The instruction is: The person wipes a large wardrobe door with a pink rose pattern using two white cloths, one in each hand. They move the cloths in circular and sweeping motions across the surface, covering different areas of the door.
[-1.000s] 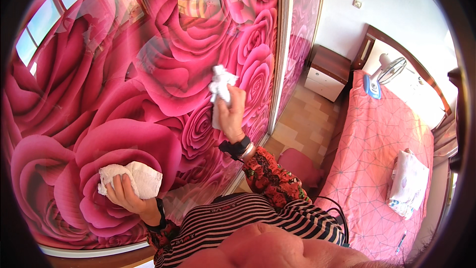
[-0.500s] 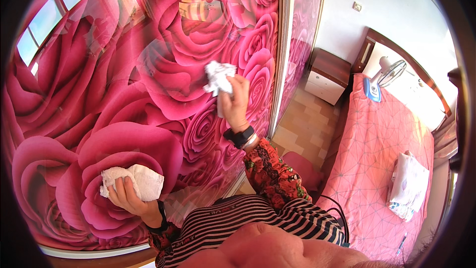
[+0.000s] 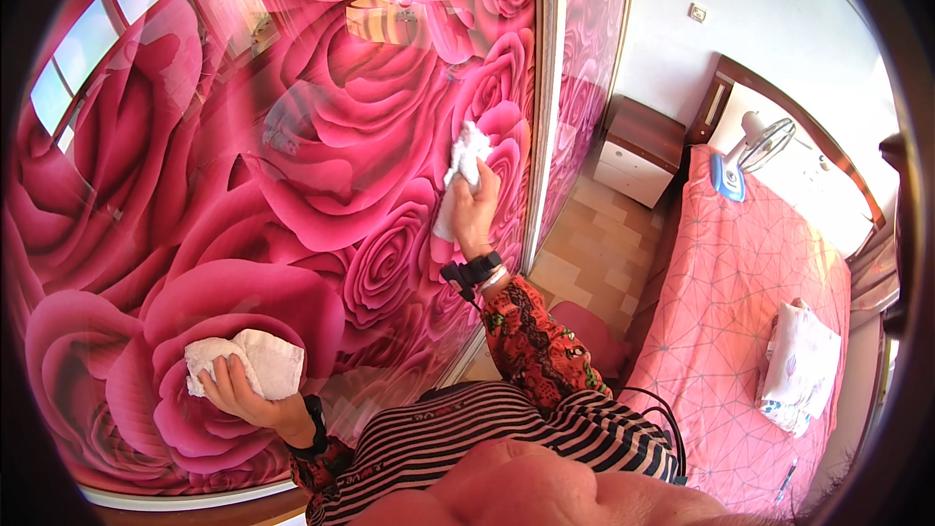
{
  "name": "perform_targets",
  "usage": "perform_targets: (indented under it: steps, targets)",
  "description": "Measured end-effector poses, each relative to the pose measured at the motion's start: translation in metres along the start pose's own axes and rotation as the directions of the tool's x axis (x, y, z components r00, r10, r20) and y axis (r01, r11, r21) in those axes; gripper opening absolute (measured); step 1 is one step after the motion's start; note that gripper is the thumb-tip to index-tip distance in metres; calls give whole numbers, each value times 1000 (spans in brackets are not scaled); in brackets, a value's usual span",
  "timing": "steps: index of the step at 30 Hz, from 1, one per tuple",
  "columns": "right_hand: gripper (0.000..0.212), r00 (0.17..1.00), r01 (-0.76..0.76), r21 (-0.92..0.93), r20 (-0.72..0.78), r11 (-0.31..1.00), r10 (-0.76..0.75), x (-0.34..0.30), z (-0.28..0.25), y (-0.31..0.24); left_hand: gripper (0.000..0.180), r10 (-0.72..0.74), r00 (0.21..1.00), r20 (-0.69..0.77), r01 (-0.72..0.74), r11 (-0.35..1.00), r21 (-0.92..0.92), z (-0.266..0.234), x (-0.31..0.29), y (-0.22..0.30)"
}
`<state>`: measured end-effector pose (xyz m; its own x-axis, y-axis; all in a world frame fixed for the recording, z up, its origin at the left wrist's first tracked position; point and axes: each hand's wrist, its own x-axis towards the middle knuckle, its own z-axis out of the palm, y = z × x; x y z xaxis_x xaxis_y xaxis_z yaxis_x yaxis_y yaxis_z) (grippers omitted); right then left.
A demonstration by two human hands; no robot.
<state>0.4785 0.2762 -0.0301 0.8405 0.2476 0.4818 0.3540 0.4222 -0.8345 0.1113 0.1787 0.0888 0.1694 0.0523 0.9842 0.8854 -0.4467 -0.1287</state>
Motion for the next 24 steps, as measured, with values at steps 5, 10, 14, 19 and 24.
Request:
perform_targets:
  steps: [5,10,14,19,24]
  targets:
    - [48,914,368,64,160,927,-374,4,20,-90,40,-32,999,-12,32,999,-35,8,6,10]
    - [51,646,632,211,387,745,-658,3,25,-135,42,-46,999,1,46,997,-55,19,12,21]
    - [52,660,652,215,310,727,-684,33,26,-118,43,-47,999,-8,47,998,-37,26,16,25]
    - [44,874,467,26,139,884,-466,70,14,-53,44,-63,998,-7,63,998,-29,29,17,33]
    - [40,993,121,-40,-2,992,-121,83,-7,16,42,-90,995,29,91,995,-38,35,17,40]
